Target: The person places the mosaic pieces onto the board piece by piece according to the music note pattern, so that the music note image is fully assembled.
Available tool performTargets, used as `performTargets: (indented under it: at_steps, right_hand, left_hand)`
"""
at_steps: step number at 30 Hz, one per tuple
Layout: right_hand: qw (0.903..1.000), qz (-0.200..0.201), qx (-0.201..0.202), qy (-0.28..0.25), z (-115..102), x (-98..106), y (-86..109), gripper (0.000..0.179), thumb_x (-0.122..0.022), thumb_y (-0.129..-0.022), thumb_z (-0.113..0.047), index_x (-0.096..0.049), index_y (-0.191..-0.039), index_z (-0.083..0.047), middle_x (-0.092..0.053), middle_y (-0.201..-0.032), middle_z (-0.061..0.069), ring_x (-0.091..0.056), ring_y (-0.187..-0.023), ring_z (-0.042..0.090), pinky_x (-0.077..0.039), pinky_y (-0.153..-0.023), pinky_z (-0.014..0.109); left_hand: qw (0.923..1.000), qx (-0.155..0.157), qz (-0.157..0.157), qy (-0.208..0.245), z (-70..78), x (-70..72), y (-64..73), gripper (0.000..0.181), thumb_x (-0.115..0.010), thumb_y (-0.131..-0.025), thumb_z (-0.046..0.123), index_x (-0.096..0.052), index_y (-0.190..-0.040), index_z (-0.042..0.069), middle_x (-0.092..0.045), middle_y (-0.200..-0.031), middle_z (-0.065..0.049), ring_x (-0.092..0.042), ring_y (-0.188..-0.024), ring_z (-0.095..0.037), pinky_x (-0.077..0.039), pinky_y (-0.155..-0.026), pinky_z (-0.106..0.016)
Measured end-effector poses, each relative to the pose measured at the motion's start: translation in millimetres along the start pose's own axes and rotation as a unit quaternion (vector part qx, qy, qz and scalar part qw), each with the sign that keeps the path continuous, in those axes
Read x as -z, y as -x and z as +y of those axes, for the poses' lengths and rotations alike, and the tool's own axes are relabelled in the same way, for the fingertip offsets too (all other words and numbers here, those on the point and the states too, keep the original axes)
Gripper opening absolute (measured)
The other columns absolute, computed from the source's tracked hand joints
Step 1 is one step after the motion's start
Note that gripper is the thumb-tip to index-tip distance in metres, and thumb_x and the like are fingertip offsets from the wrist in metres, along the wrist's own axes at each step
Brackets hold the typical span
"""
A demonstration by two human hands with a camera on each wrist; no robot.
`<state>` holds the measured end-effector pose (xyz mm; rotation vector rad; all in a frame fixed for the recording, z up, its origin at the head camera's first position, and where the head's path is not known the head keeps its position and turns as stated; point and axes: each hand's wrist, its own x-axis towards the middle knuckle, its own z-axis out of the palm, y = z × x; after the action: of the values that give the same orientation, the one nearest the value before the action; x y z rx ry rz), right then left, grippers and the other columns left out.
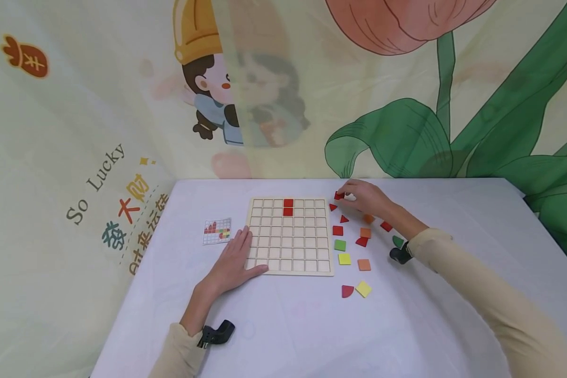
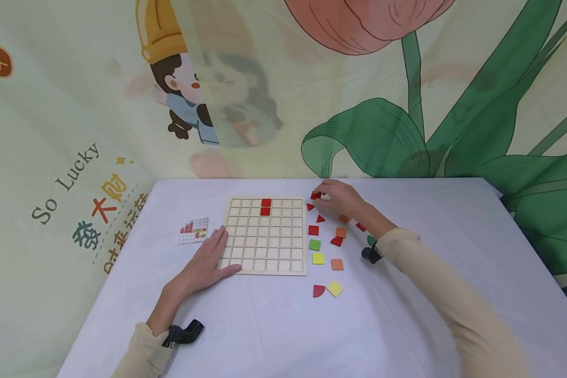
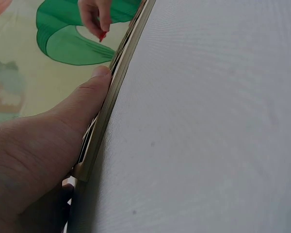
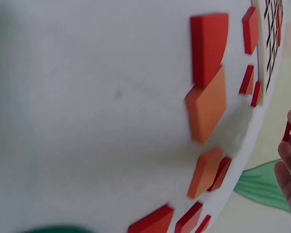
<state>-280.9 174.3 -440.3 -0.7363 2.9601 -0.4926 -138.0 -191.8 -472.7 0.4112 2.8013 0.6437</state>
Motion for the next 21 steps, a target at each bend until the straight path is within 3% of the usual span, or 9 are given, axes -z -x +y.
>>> performTargets:
  at_steps: [6, 14, 21]
  right_hand:
    - [0.9993, -0.008, 0.032, -0.014, -26, -3, -6.7, 0.030, -0.071, -0.088, -0.020, -0.069, -0.117, -0.011, -0.067, -0.113, 0.008, -0.062, -0.104, 0.023, -0.058, -0.086, 0.037]
    - [0.9944, -0.024, 0.100, -0.023, -61, -26, -22.0, 0.027, -0.068, -0.092, -0.024, -0.070, -0.116, -0.013, -0.067, -0.112, 0.004, -0.061, -0.100, 0.019, -0.056, -0.084, 0.035]
    - [0.9954, -0.033, 0.090, -0.011, -81, -37, -31.9, 0.025, -0.065, -0.093, -0.022, -0.070, -0.115, -0.011, -0.067, -0.115, 0.006, -0.062, -0.105, 0.021, -0.056, -0.088, 0.035]
  left_hand:
    - [1.0000, 0.001, 0.001, -0.001, -0.7, -0.7, -0.1, 0.103, -0.060, -0.087, 0.060, -0.010, -0.155, 0.001, -0.004, -0.165, -0.013, -0.002, -0.153, -0.031, -0.010, -0.124, -0.051]
    - [1.0000, 0.004, 0.003, -0.003, 0.1, 0.1, 1.1, 0.103, -0.060, -0.087, 0.060, -0.009, -0.155, 0.001, -0.003, -0.165, -0.012, -0.001, -0.153, -0.030, -0.010, -0.125, -0.050]
    - [1.0000, 0.003, 0.001, -0.003, 0.3, 0.1, 0.4, 0.102, -0.058, -0.088, 0.060, -0.009, -0.155, 0.002, -0.002, -0.165, -0.012, 0.000, -0.154, -0.029, -0.010, -0.125, -0.049]
